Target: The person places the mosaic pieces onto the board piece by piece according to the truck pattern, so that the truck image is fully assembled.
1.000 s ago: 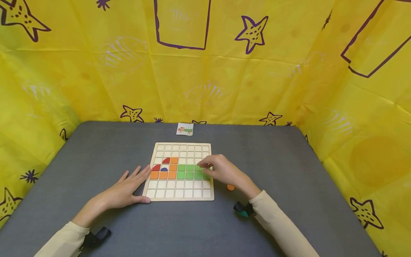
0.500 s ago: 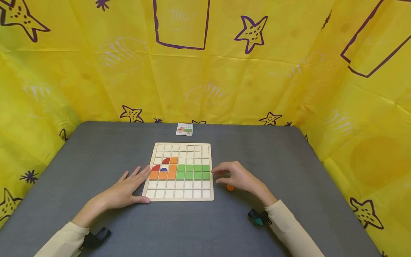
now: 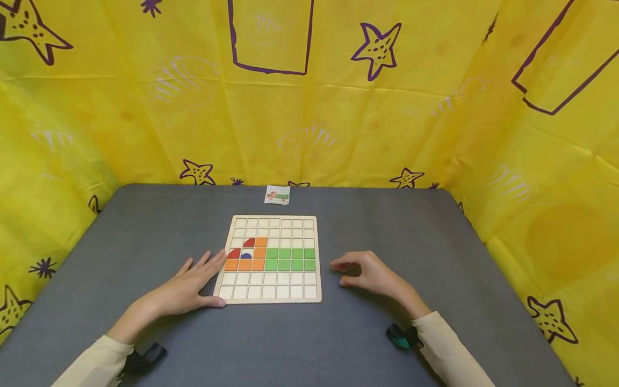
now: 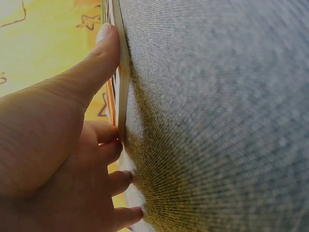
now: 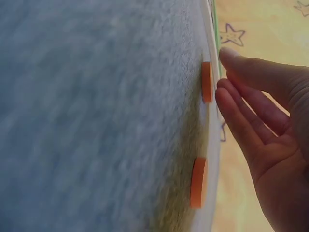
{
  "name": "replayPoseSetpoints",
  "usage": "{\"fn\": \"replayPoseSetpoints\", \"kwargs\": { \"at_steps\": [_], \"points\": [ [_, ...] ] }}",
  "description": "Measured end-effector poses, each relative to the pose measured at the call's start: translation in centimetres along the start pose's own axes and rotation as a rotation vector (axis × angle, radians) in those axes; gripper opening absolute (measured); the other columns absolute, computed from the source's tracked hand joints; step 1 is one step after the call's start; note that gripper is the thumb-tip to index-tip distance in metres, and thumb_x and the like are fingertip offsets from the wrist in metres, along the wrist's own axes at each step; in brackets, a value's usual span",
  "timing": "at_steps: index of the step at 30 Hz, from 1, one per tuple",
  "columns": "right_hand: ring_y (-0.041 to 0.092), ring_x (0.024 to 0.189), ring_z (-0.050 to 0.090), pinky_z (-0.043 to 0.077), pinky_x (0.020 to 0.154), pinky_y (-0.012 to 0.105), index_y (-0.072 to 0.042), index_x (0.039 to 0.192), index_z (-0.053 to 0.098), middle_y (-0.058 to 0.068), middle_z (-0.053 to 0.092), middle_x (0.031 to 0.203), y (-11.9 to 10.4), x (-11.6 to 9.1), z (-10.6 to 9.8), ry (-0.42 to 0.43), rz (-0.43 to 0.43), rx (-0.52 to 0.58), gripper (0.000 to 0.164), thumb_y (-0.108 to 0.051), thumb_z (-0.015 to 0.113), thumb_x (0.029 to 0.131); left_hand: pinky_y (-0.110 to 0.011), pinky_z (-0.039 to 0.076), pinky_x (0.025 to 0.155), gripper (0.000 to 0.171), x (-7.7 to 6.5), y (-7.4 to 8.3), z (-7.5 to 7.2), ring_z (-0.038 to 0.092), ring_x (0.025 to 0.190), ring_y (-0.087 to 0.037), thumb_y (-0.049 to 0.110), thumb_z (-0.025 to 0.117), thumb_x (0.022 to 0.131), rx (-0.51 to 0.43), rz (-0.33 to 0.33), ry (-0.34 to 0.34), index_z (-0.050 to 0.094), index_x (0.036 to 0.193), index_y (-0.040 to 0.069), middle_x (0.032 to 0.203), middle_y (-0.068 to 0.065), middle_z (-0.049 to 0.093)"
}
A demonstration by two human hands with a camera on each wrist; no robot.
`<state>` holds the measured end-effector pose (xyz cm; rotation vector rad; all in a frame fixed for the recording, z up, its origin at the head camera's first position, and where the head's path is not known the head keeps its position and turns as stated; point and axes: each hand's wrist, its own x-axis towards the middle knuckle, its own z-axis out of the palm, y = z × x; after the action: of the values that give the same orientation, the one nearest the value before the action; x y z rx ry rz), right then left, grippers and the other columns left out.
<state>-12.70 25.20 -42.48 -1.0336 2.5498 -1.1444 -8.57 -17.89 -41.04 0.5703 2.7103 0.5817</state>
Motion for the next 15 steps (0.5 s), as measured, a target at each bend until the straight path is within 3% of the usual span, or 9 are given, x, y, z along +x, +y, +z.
{"fn": "replayPoseSetpoints", "kwargs": {
  "at_steps": [5,15],
  "points": [
    [0.019,0.098,0.069,0.056,0.085,0.035,-0.005,0.115,0.071,0.005,0.072,0.11,0.3,-0.8,-0.4,-0.013,-0.008,-0.006,0.035,-0.015,0.08,0.082,-0.069,0.002,0.111,0.109,0.1,0.0,0.0,0.009,0.146,-0.047,0.058,0.073,0.078,-0.006,0.0,0.0,0.021,0.156,0.004,0.162,-0.015,0.017],
    [0.018,0.099,0.067,0.056,0.083,0.033,-0.005,0.116,0.071,0.005,0.071,0.112,0.9,-1.6,-0.7,-0.03,-0.058,-0.021,0.036,-0.01,0.08,0.081,-0.069,0.002,0.111,0.109,0.2,-0.2,0.1,0.009,0.146,-0.046,0.059,0.072,0.078,-0.004,0.001,-0.003,0.021,0.156,0.004,0.162,-0.014,0.016]
  ]
}}
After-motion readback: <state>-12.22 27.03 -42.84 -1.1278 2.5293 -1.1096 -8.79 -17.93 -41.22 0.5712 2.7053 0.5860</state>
